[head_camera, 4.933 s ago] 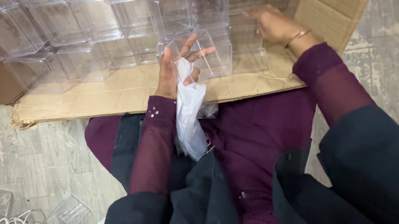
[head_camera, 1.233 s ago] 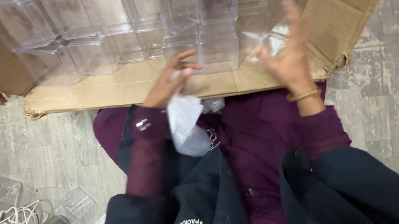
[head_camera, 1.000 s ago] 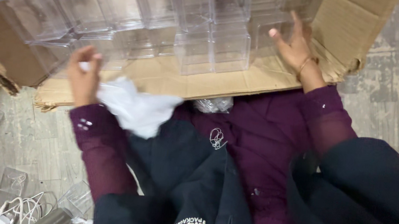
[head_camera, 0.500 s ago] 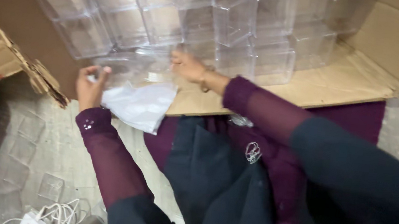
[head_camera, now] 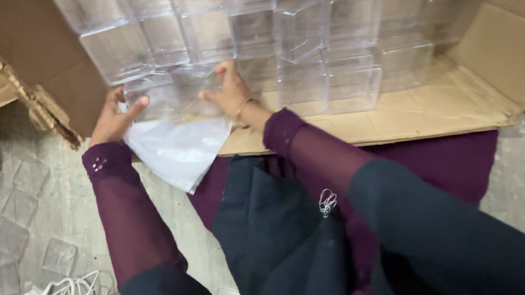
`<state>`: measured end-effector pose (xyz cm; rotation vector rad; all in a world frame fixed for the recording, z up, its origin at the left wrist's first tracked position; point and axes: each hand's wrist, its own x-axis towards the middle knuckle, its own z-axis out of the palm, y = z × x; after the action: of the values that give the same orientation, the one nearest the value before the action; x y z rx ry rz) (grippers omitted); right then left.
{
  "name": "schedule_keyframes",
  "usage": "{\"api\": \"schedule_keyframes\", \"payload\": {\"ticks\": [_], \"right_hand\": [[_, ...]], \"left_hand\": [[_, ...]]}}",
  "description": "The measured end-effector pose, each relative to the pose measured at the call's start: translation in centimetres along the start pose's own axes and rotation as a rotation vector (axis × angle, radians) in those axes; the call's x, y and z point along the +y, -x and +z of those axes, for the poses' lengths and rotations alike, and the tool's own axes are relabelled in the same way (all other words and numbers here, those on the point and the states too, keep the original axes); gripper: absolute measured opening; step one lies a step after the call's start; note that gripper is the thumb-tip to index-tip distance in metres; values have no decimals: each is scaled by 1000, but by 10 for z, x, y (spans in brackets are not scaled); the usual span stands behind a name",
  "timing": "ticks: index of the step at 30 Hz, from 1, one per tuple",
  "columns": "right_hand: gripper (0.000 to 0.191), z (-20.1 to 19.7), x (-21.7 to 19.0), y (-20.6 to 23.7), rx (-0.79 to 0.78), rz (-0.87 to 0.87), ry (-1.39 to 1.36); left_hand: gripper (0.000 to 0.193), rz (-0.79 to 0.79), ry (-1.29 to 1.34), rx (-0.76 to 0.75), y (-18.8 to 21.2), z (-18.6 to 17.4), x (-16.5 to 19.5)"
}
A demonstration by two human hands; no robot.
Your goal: The person sits on the floor and unpacks clear plastic boxes from a large cardboard carton. They pull plastic wrapping and bags off the boxes, toss the wrapping aside, and stack the unwrapped boxes on the carton flap and floor around them.
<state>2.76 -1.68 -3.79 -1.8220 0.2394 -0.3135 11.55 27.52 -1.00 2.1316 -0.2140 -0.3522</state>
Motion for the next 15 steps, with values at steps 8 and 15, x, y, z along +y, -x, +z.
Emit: {"api": "schedule_keyframes", "payload": {"ticks": [8, 15], "right_hand": [[70, -140, -62, 56, 4, -336, 211], [56, -402, -35, 116, 227, -131, 68]], "left_hand": [[84, 64, -7, -212, 1, 60, 9], [118, 94, 9, -477, -14, 118, 56]]}}
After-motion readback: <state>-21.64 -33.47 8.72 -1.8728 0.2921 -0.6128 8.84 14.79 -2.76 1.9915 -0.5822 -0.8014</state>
